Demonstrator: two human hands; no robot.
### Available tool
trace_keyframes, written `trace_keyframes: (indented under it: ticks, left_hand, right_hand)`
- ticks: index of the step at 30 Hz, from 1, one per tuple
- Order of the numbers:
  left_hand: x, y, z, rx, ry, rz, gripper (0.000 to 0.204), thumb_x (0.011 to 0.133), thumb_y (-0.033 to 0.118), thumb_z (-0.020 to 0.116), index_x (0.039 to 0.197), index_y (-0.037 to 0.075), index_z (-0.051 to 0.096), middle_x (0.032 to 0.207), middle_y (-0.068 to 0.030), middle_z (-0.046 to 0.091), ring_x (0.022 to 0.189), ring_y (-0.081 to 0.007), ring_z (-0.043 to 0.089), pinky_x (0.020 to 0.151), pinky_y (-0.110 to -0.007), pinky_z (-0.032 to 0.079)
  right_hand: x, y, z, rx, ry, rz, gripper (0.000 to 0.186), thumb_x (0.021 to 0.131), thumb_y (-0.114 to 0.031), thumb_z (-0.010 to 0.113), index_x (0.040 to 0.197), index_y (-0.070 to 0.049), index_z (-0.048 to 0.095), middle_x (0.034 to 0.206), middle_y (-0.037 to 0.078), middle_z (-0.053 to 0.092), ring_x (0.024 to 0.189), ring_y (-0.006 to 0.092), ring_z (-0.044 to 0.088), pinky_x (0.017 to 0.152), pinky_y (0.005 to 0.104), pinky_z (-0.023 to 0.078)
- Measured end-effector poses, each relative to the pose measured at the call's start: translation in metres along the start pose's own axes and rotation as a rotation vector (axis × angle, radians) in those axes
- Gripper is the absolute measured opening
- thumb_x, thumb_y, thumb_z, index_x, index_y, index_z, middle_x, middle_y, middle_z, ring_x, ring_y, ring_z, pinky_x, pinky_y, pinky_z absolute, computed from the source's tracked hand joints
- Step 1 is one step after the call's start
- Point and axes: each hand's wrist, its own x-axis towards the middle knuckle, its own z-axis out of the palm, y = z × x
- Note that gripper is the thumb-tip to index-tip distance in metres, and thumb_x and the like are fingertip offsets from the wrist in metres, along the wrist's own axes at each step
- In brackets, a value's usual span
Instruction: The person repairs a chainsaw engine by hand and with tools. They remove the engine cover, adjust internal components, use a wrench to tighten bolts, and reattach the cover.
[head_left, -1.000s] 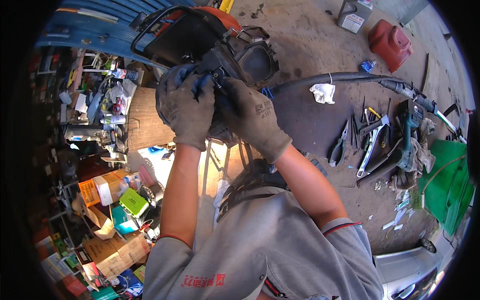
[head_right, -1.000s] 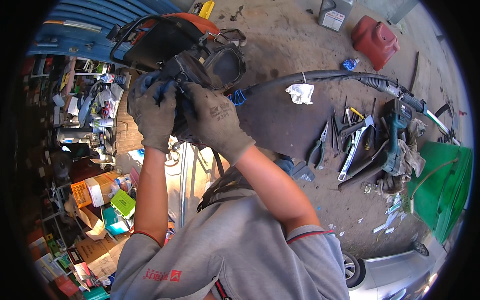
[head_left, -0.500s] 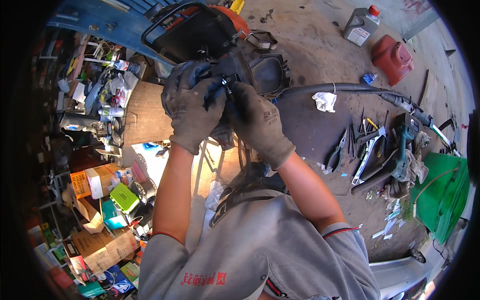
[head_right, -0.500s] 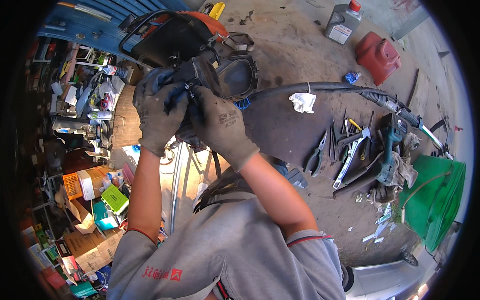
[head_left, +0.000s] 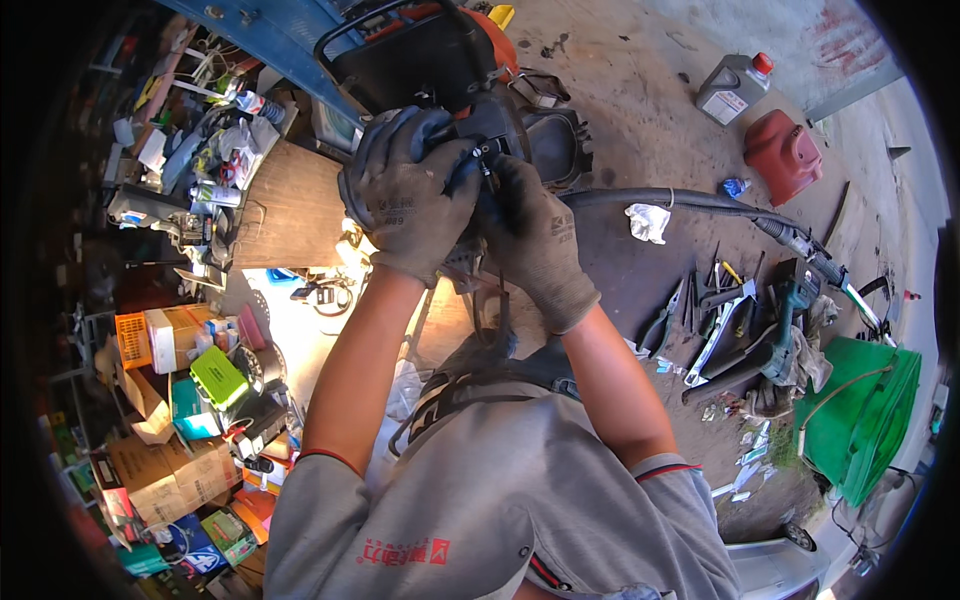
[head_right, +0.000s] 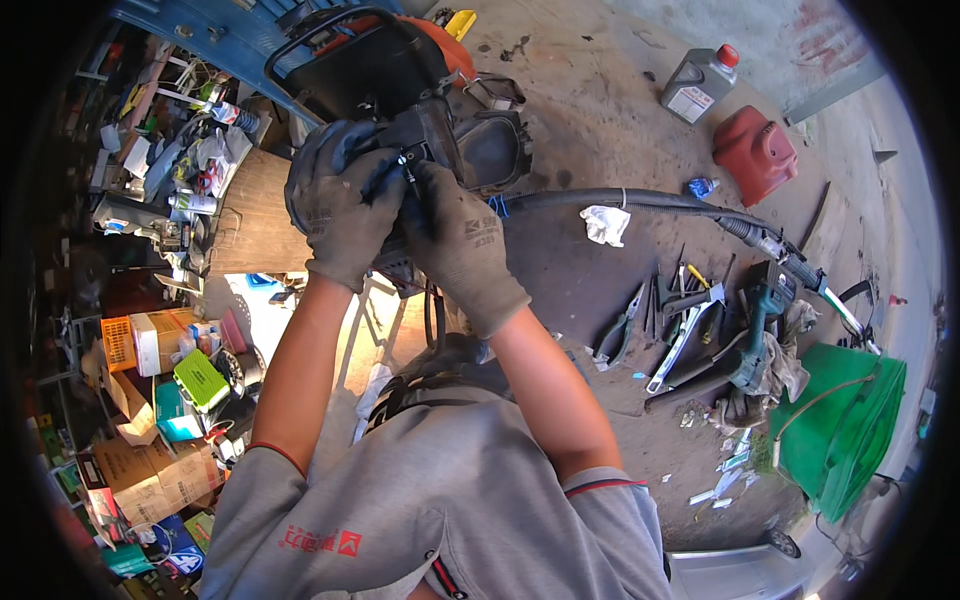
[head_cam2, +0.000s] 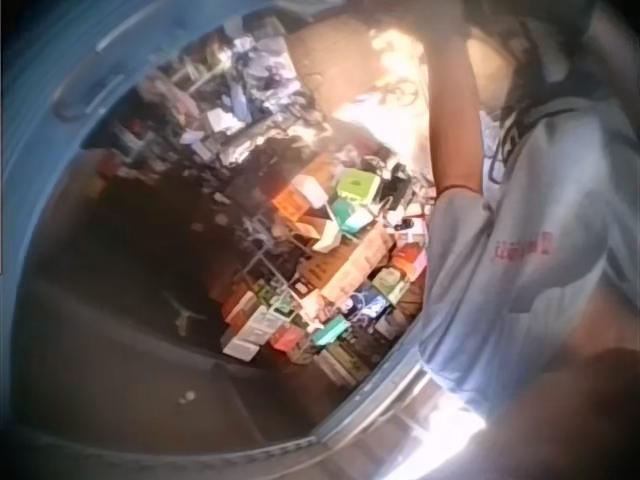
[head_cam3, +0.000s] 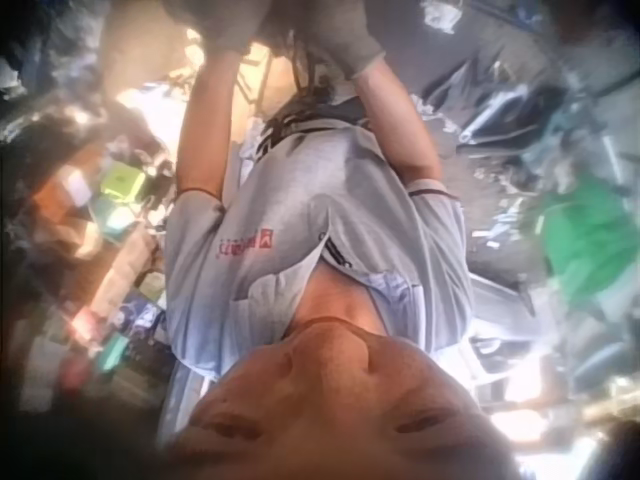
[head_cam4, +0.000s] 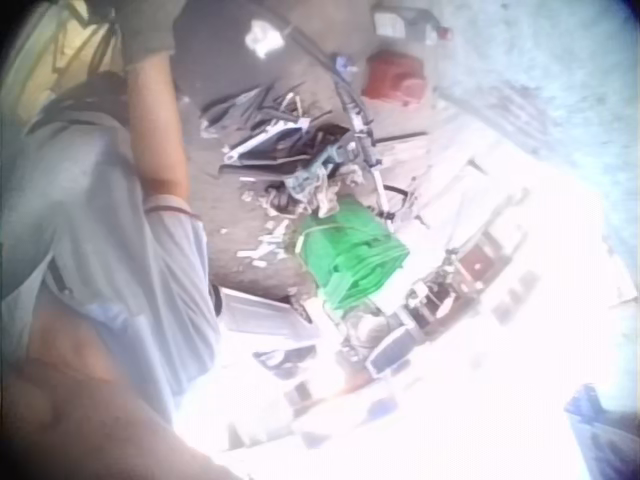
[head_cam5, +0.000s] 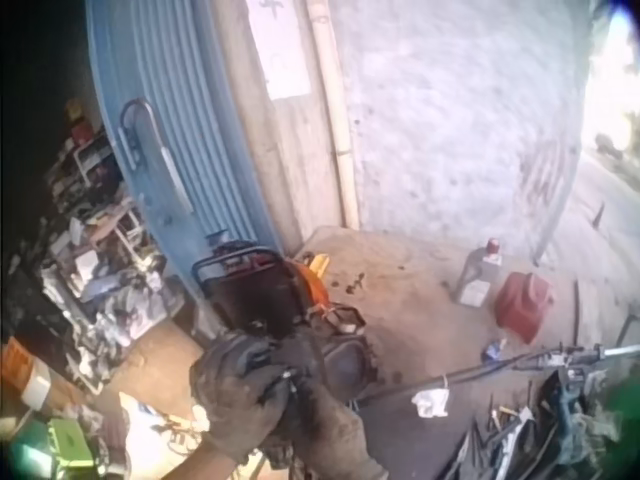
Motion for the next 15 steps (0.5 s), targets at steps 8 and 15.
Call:
trace_keyframes:
  ticks: [8,15]
  left_hand:
    - [0.0000,0.0026,0.0031,0.006,-0.046,-0.078,0.022,0.078,0.029,0.078,0.096,0.018,0.081,0.129,-0.0051,0.066,0.130,-0.0308,0.054,0.112,-0.048,0.040]
    - [0.0001,0.0030,0.0018,0.031,-0.055,-0.065,0.023,0.079,0.030,0.077,0.097,0.015,0.081,0.131,-0.0063,0.065,0.130,-0.0318,0.054,0.113,-0.049,0.040]
  right_hand:
    - [0.0014,0.0040,0.0012,0.038,0.013,-0.016,0.039,0.094,-0.020,0.070,0.129,-0.005,0.060,0.102,0.022,0.074,0.096,0.0423,0.071,0.083,0.0502,0.056]
    - [-0.0011,0.0066,0.0041,0.020,0.026,-0.022,0.042,0.093,-0.017,0.071,0.132,-0.004,0.059,0.104,0.023,0.074,0.096,0.0423,0.072,0.083,0.0496,0.057]
